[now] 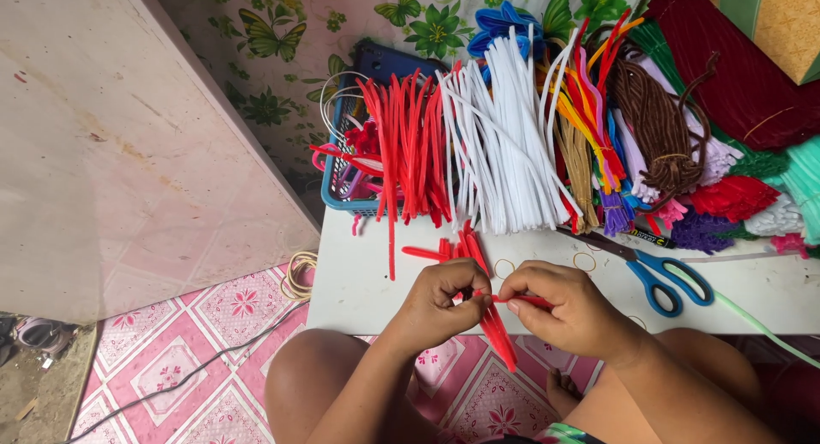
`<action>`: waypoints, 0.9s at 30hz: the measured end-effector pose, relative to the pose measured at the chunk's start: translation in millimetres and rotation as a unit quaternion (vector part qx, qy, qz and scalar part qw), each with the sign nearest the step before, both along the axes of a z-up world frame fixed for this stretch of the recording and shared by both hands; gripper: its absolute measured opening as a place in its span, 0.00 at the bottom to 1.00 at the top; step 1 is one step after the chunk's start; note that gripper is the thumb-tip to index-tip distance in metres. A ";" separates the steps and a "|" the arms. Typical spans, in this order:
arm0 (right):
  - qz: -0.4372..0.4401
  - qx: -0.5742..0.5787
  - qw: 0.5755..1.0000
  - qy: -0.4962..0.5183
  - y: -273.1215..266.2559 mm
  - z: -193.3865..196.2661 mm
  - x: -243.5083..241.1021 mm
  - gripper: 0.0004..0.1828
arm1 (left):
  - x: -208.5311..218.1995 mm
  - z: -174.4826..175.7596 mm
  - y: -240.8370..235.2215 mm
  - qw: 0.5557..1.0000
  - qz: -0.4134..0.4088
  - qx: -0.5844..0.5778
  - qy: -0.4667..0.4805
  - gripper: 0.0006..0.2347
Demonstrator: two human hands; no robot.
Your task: Bundling and tying groups of red pipe cleaners together using another pipe cleaner as a tie.
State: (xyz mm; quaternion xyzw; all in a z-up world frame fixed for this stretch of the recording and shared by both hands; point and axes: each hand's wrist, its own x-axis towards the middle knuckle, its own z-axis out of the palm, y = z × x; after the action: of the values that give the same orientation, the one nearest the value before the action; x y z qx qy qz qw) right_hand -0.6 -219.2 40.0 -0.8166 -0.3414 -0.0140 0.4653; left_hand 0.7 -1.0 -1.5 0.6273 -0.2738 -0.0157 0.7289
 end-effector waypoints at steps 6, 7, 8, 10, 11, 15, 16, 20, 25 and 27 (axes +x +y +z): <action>0.034 -0.005 0.998 -0.044 3.7 9.9 0.4 0.07 | -1.5 0.8 0.5 1.000 0.011 -0.010 0.005 0.02; 0.035 -0.005 0.998 -0.045 4.7 13.1 0.8 0.07 | -2.2 2.5 1.3 1.000 0.011 -0.010 0.004 0.02; 0.044 -0.012 0.998 -0.053 5.7 16.3 1.2 0.08 | -3.0 4.1 2.0 1.000 0.012 -0.006 0.005 0.02; 0.051 -0.021 0.997 -0.061 5.6 20.2 1.5 0.09 | -5.0 5.1 2.4 1.000 0.012 -0.005 0.006 0.02; 0.063 -0.024 0.996 -0.064 5.3 21.2 2.6 0.10 | -5.2 5.2 2.9 1.000 0.013 -0.002 0.005 0.02; 0.091 -0.057 0.992 -0.070 3.7 19.3 6.4 0.10 | -3.9 3.9 4.3 1.000 0.015 0.022 -0.006 0.02; 0.090 -0.057 0.992 -0.069 4.5 20.8 6.8 0.10 | -5.4 6.5 4.8 1.000 0.015 0.022 -0.005 0.02; 0.103 -0.079 0.989 -0.068 4.1 22.6 10.4 0.08 | -5.7 13.1 6.6 0.998 0.007 0.062 -0.028 0.01; 0.111 -0.108 0.986 -0.057 0.5 23.0 12.6 0.07 | -5.7 17.8 9.8 0.995 -0.017 0.094 -0.035 0.02; 0.095 -0.131 0.987 -0.013 -1.4 22.5 12.7 0.06 | -3.5 10.4 11.3 0.991 -0.024 0.124 -0.032 0.02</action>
State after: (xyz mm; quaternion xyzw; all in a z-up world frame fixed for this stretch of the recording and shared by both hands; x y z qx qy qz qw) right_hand 12.0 -220.6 62.5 -0.8343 -0.4219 0.0647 0.3491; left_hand -2.8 10.3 8.9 0.7064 -0.3074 -0.0469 0.6358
